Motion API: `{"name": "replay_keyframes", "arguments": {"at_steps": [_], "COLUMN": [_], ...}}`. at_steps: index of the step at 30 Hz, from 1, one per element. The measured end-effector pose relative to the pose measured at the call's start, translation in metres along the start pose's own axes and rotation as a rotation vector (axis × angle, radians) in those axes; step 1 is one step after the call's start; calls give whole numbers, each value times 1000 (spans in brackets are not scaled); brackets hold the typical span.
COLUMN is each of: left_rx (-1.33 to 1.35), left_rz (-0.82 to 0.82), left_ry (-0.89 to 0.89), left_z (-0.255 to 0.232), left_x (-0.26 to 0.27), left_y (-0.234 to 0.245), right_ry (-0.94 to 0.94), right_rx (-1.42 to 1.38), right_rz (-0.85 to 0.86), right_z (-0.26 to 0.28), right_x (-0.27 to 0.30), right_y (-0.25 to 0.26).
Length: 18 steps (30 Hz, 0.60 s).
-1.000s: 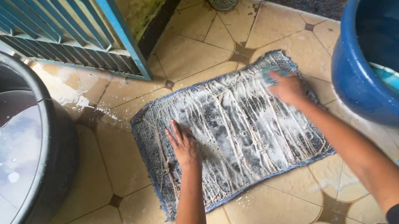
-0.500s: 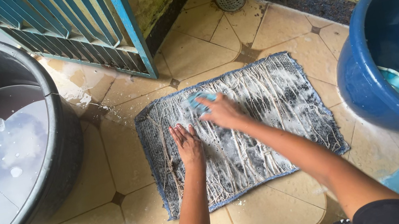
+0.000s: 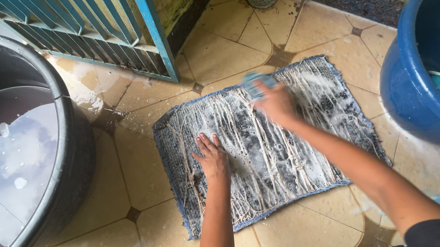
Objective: The person cleans a mat by scrubbing one side with a bar of soap, flipping the mat over, and scrubbing the other side.
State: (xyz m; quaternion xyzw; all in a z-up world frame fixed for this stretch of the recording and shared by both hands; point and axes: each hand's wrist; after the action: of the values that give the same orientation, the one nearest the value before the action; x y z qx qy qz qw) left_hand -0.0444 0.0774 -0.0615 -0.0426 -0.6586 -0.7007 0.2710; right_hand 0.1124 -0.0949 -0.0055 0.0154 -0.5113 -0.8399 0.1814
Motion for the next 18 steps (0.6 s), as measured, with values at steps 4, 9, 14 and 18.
{"name": "replay_keyframes", "arguments": {"at_steps": [4,9,14,18], "left_rx": [91,66,127,157], "left_rz": [-84,10,177,-40], "left_ry": [2,-61,-84,-62], "left_z": [4,13,19,10], "left_x": [-11,5,11,-4], "left_y": [-18,7,26,-11], "right_ry": [213,182,-195,-529], "right_rx": [167,316,242,245], "right_rz": [347,251,21,-270], "right_z": [107,78,-78,-146], "right_x": [24,-8,-41,-49], "right_y": [-33,-19,28,37]}}
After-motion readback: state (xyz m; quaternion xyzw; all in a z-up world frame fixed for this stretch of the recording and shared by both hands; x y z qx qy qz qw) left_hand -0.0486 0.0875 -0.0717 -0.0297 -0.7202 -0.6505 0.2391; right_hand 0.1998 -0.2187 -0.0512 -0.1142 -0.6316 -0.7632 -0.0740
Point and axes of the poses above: each hand's wrist, its own x-axis away from the middle knuckle, its own y-axis out of the back of the hand, z = x × y, and after that the axes turned 6 degrees about y, right-handed
